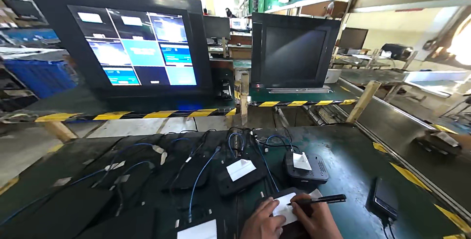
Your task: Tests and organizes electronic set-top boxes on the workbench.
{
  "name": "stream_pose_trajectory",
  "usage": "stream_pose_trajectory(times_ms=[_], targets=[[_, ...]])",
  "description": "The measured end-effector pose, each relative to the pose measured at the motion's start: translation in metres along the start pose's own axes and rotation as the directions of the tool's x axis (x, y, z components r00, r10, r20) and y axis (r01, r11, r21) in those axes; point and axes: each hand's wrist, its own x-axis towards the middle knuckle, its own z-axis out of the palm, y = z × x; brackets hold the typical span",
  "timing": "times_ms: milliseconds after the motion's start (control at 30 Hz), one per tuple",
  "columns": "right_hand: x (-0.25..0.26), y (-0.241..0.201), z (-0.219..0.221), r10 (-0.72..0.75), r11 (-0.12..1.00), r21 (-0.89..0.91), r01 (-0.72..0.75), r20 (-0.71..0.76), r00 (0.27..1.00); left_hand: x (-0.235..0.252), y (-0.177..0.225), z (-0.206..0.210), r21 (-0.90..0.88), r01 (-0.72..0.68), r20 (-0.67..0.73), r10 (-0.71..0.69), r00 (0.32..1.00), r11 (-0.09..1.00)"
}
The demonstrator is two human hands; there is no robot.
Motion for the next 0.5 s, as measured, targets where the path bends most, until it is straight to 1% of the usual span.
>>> stream_pose_trajectory(times_ms=[33, 67, 100, 167, 233, 267, 333, 433, 500], targets=[[0.002, -0.001, 0.0, -0.021, 0.999, 0.039, 0.022, -0.027, 0.999, -0.001, -0.002, -0.005, -0.005, 0.02, -0.019, -0.021, 1.0, 1.0], [0.006, -0.005, 0.001, -0.031, 0.997, 0.073, 0.035, -0.048, 0.998, -0.002, -0.004, -0.011, 0.02, 0.07, -0.065, -0.068, 0.996, 0.997], [0.013, -0.011, 0.004, -0.034, 0.994, 0.099, 0.039, -0.051, 0.998, -0.002, -0.007, -0.021, 0.071, 0.15, -0.113, -0.141, 0.983, 0.986], [0.032, -0.024, 0.019, -0.044, 0.991, 0.123, 0.046, -0.02, 0.999, 0.001, -0.018, -0.041, 0.202, 0.311, -0.182, -0.277, 0.944, 0.929], [0.058, -0.034, 0.045, -0.073, 0.991, 0.114, 0.071, 0.012, 0.997, 0.006, -0.029, -0.059, 0.321, 0.443, -0.149, -0.418, 0.896, 0.837], [0.073, -0.038, 0.058, -0.089, 0.991, 0.103, 0.085, 0.032, 0.996, 0.009, -0.035, -0.064, 0.365, 0.479, -0.116, -0.471, 0.874, 0.798], [0.104, -0.041, 0.081, -0.111, 0.991, 0.09, 0.104, 0.073, 0.991, 0.009, -0.042, -0.068, 0.432, 0.49, -0.043, -0.525, 0.85, 0.757], [0.138, -0.029, 0.105, -0.104, 0.994, 0.005, 0.105, 0.14, 0.985, 0.007, -0.044, -0.066, 0.454, 0.483, -0.023, -0.532, 0.846, 0.749], [0.147, -0.02, 0.114, -0.075, 0.994, -0.07, 0.089, 0.18, 0.981, 0.003, -0.048, -0.066, 0.438, 0.468, -0.037, -0.505, 0.862, 0.767]])
